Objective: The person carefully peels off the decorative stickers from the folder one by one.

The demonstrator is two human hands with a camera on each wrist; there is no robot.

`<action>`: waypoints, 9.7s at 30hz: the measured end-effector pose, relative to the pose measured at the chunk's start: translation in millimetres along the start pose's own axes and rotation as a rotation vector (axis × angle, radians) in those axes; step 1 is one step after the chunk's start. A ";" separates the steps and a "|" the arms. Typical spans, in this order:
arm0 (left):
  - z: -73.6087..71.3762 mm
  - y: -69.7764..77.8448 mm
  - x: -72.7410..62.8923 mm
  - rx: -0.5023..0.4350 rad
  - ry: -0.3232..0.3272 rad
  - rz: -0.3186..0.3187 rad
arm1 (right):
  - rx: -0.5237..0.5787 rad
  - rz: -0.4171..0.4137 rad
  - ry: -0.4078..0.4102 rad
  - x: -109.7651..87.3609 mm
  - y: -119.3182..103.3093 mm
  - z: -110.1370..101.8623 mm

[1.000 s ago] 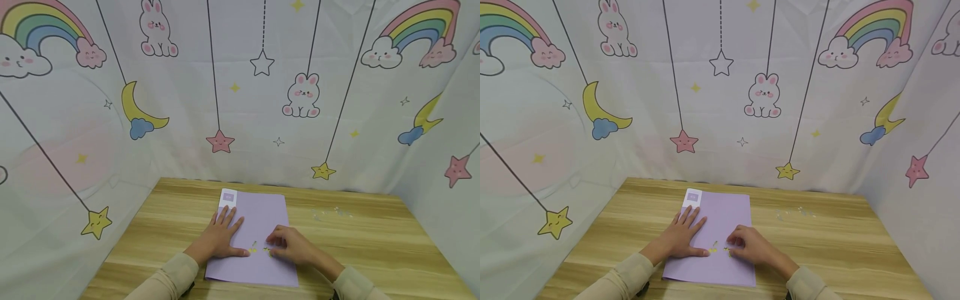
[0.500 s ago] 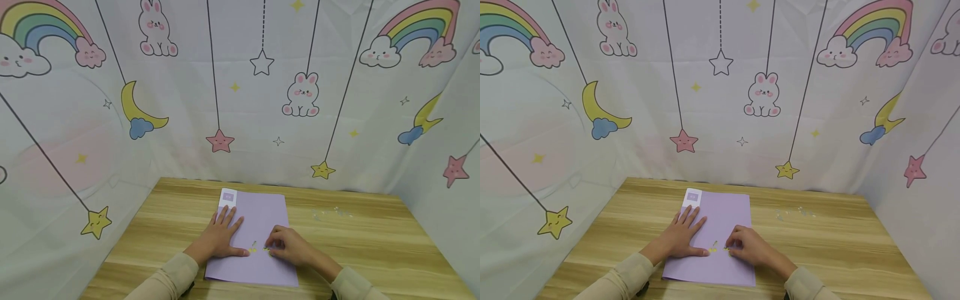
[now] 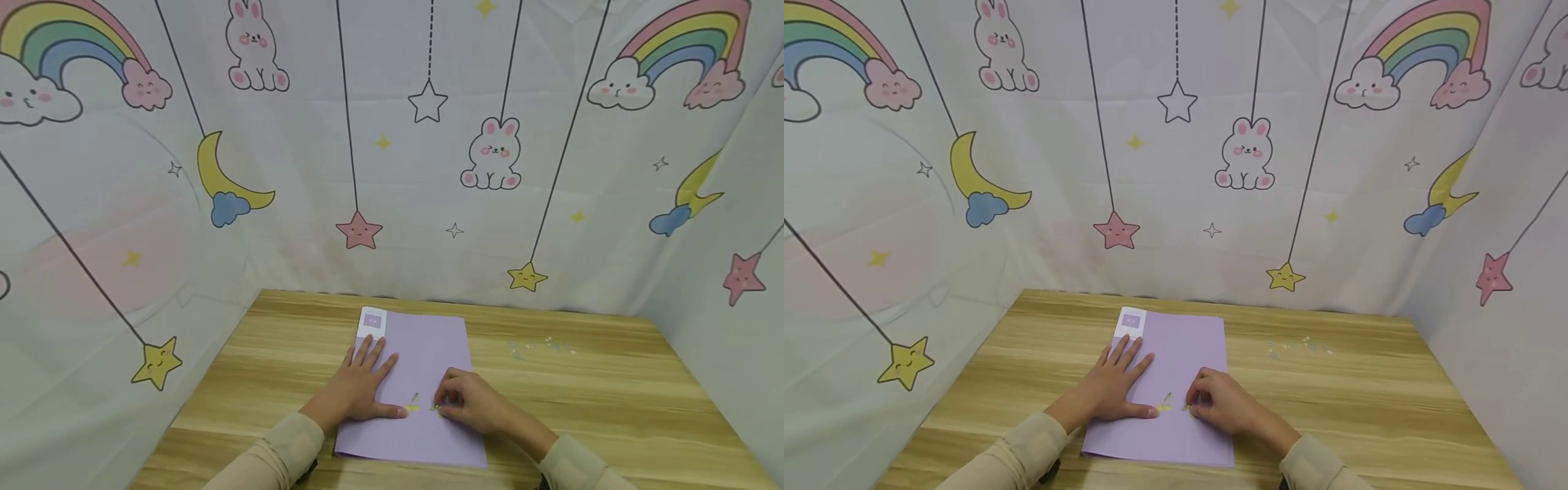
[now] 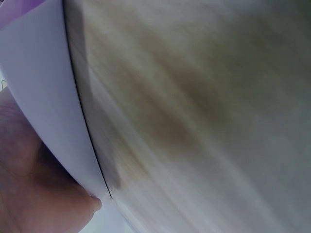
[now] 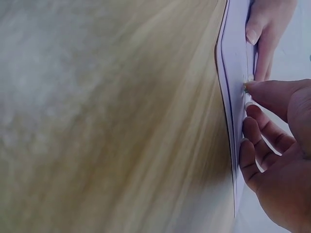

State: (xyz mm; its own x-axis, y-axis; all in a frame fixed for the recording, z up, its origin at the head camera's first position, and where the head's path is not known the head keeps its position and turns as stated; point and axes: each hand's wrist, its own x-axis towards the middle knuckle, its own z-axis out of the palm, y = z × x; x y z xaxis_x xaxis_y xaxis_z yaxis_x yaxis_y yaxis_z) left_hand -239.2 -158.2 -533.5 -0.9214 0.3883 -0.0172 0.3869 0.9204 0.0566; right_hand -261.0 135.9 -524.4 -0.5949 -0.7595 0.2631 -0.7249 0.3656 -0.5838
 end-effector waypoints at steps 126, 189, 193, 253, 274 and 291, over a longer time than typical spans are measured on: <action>-15.9 6.5 -3.3 -0.010 -0.030 0.001 | -0.027 0.516 0.432 -67.5 54.2 -116.7; -19.7 8.5 -4.9 -0.005 -0.048 -0.001 | -0.243 0.496 0.327 -82.5 105.2 -105.8; -20.8 9.0 -5.0 0.016 -0.050 0.003 | -0.236 0.498 0.313 -83.0 103.7 -106.4; -16.7 8.3 -4.0 0.013 -0.033 0.005 | -0.200 0.421 0.358 -71.1 76.2 -114.7; -15.7 1.9 -4.7 -0.081 -0.045 0.021 | -0.276 0.328 0.280 -57.2 58.3 -94.6; -21.5 -5.4 -2.8 -0.095 -0.092 0.071 | -0.160 0.244 0.229 -23.0 18.4 -58.7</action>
State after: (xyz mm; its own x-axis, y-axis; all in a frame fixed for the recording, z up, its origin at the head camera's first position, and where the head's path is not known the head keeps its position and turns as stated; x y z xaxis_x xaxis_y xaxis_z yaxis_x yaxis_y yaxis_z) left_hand -239.5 -165.2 -512.3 -0.8828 0.4588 -0.1010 0.4416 0.8838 0.1546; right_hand -281.0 191.7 -496.2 -0.8062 -0.5061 0.3064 -0.5864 0.6144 -0.5278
